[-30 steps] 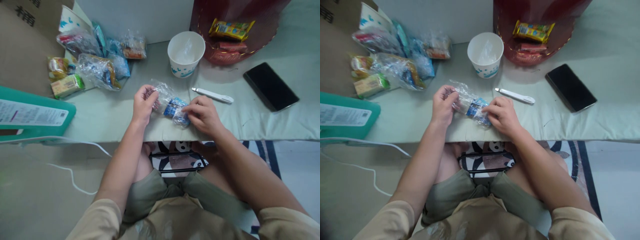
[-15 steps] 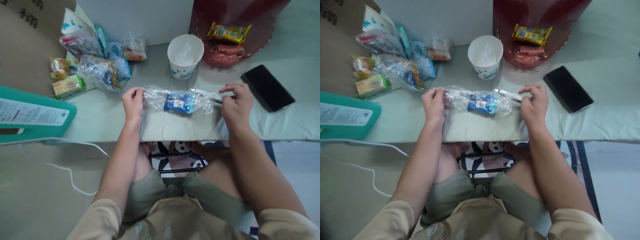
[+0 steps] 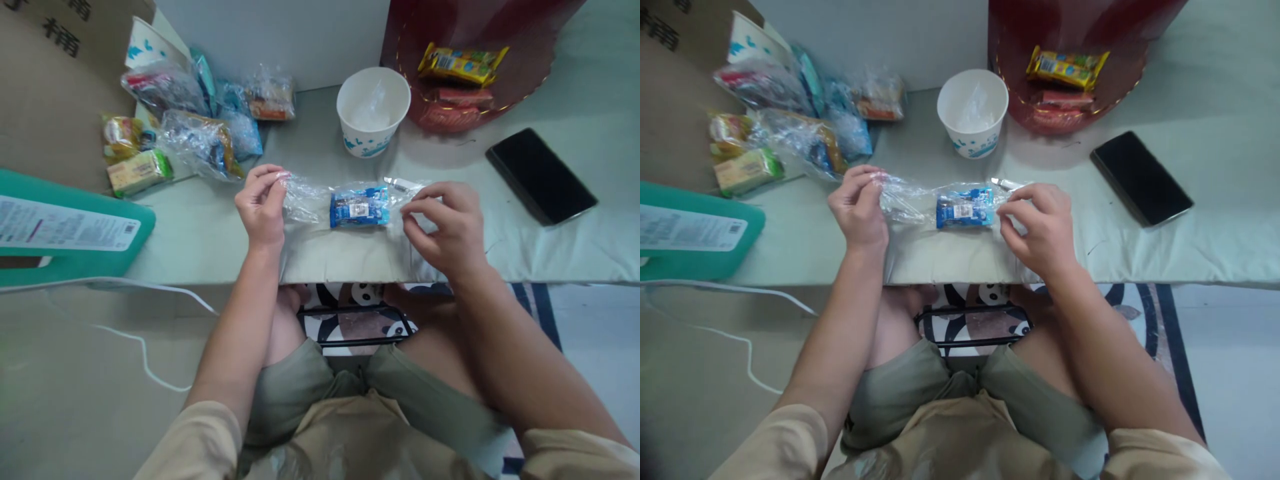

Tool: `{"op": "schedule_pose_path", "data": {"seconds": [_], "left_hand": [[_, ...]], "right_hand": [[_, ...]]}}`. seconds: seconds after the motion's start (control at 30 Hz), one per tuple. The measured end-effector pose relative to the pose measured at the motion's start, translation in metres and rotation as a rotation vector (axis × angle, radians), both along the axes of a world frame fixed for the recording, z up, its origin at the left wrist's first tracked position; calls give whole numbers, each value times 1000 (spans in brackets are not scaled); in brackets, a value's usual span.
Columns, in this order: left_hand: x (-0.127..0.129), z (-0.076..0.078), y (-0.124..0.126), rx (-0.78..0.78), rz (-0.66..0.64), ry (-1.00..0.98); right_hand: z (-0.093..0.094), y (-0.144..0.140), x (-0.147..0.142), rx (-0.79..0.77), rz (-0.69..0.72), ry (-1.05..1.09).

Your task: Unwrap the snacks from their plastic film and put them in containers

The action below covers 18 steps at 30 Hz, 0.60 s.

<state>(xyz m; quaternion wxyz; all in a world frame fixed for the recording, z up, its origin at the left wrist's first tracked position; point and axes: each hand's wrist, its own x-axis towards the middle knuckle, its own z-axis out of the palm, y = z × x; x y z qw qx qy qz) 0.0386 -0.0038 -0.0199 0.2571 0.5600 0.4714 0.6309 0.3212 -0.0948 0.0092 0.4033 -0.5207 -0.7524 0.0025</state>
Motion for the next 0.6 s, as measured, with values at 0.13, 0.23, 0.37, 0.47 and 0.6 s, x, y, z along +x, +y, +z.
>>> {"op": "schedule_pose_path", "data": {"seconds": [0.13, 0.23, 0.37, 0.47, 0.6], "left_hand": [[-1, 6, -1, -65, 4, -128], [0, 13, -2, -300, -5, -247], [2, 23, -7, -541, -24, -285], [1, 29, -13, -639, -109, -133], [-2, 36, -25, -814, -361, 108]], "right_hand": [[15, -20, -10, -200, 377, -140], [20, -31, -18, -525, 545, -256], [15, -33, -22, -690, 443, -305], [8, -28, -20, -642, 238, -312], [2, -19, -20, -579, 74, -210]]}}
